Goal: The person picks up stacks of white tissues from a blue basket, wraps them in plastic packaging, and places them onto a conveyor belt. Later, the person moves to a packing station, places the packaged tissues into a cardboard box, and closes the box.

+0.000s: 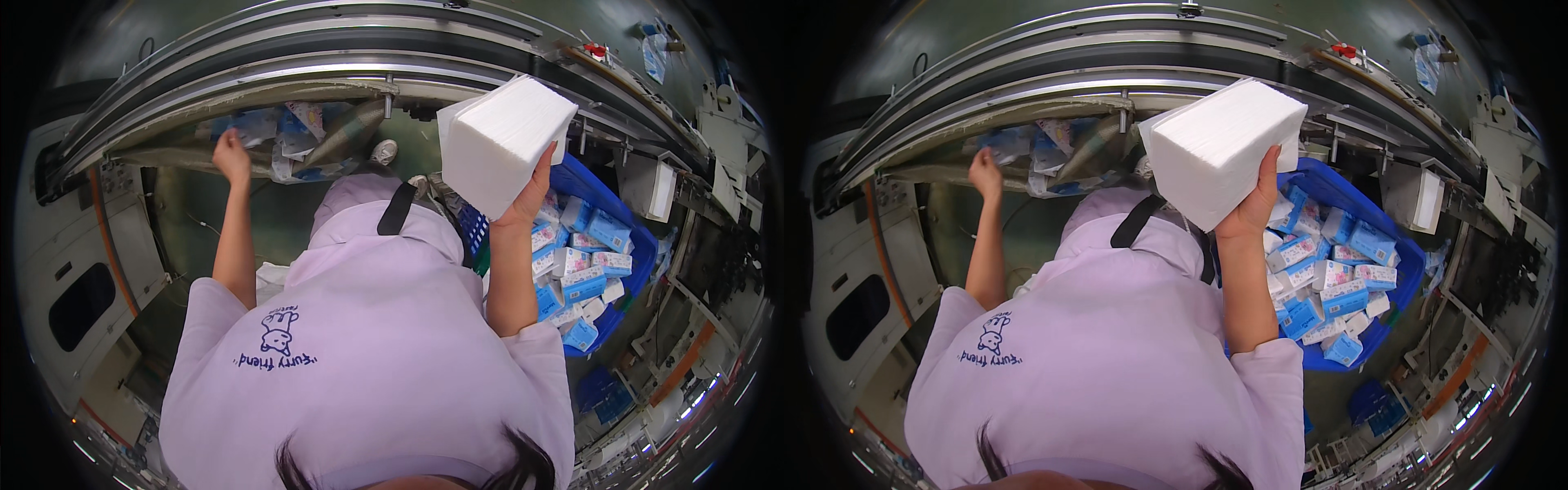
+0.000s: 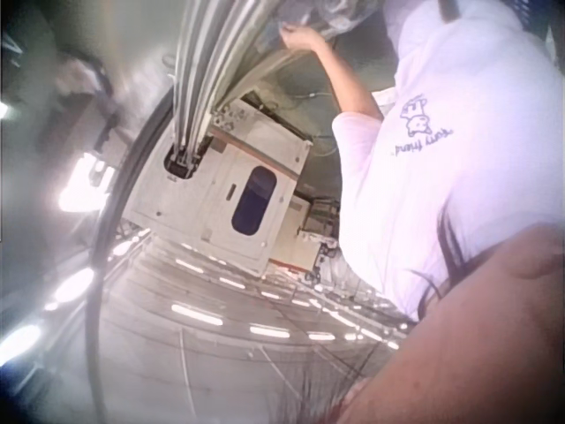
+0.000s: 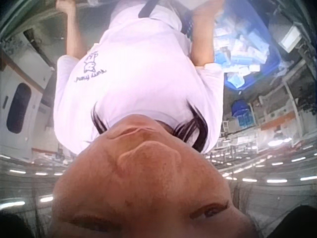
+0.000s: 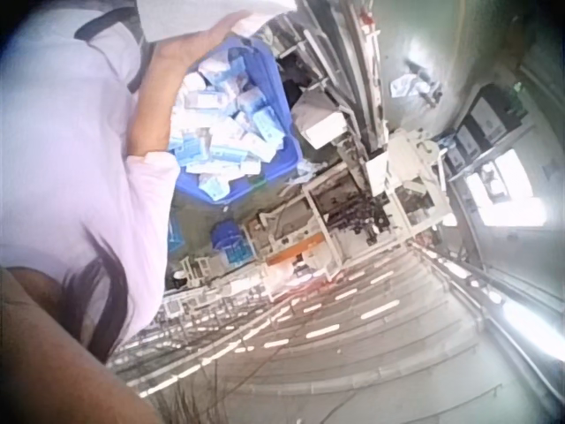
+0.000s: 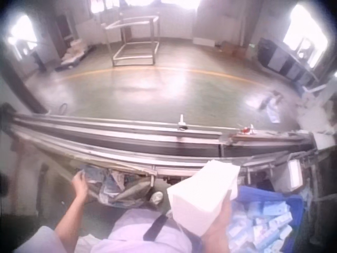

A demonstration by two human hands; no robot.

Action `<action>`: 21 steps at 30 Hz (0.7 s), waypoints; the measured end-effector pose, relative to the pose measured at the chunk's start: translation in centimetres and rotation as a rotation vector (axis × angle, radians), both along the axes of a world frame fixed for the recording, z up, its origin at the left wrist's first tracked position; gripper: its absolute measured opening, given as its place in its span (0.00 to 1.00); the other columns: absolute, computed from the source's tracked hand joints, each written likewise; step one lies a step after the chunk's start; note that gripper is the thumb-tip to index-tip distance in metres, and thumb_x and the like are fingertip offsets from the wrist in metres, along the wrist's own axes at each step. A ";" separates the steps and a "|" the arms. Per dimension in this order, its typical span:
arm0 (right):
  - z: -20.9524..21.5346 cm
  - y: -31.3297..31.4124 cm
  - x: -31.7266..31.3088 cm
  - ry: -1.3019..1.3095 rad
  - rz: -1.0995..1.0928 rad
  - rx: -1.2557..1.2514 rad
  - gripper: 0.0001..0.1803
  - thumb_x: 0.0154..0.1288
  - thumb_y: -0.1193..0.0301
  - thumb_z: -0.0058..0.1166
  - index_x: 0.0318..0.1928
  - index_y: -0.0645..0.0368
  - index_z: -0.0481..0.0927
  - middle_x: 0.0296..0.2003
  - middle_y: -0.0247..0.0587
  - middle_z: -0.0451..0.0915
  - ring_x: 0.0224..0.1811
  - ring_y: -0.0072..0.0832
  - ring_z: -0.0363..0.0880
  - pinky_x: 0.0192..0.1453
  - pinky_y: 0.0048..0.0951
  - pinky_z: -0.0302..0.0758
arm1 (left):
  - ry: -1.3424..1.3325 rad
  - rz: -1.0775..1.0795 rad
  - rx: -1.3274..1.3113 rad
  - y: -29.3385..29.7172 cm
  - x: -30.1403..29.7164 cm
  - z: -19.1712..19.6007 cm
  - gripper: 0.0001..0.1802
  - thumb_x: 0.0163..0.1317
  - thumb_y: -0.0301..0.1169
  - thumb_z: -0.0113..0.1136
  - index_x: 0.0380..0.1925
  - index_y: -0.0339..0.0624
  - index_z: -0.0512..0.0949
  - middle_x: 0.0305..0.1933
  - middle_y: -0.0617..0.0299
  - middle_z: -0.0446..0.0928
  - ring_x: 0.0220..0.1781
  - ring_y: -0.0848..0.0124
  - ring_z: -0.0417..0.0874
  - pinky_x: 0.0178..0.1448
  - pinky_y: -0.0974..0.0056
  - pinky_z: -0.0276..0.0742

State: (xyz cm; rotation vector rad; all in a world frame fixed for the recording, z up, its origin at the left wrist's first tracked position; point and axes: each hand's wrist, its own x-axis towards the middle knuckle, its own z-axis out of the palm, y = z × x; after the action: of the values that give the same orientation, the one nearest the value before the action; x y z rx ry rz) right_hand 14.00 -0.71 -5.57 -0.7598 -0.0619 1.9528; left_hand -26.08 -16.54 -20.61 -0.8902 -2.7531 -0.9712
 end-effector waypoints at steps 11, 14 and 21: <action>-0.4 -0.6 -2.8 -0.221 -0.241 0.044 0.26 0.59 0.62 0.56 0.56 0.55 0.65 0.49 0.34 0.71 0.51 0.28 0.70 0.55 0.31 0.68 | -1.542 -1.038 0.546 11.6 23.6 15.4 0.37 0.49 0.45 0.66 0.52 0.34 0.63 0.53 0.56 0.66 0.56 0.71 0.66 0.58 0.66 0.62; 0.5 -0.6 -3.4 -0.413 -0.453 0.278 0.32 0.54 0.71 0.61 0.58 0.58 0.60 0.49 0.37 0.69 0.51 0.27 0.68 0.54 0.27 0.67 | -1.373 -0.842 0.174 13.4 24.7 18.0 0.30 0.50 0.32 0.66 0.51 0.35 0.66 0.46 0.56 0.73 0.48 0.70 0.75 0.52 0.66 0.69; 1.0 -2.6 5.4 -1.487 -0.359 1.049 0.20 0.50 0.61 0.59 0.43 0.56 0.79 0.57 0.52 0.61 0.61 0.44 0.57 0.64 0.40 0.53 | -1.539 -0.828 0.102 22.0 17.7 16.2 0.18 0.54 0.27 0.59 0.44 0.33 0.73 0.43 0.58 0.76 0.43 0.71 0.78 0.49 0.66 0.73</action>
State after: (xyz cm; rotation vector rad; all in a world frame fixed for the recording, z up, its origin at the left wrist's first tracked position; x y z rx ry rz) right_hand 19.39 -3.36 -4.61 -1.1460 -1.5440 0.4586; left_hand -8.40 5.51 -4.43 -1.8872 -3.0944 -2.9012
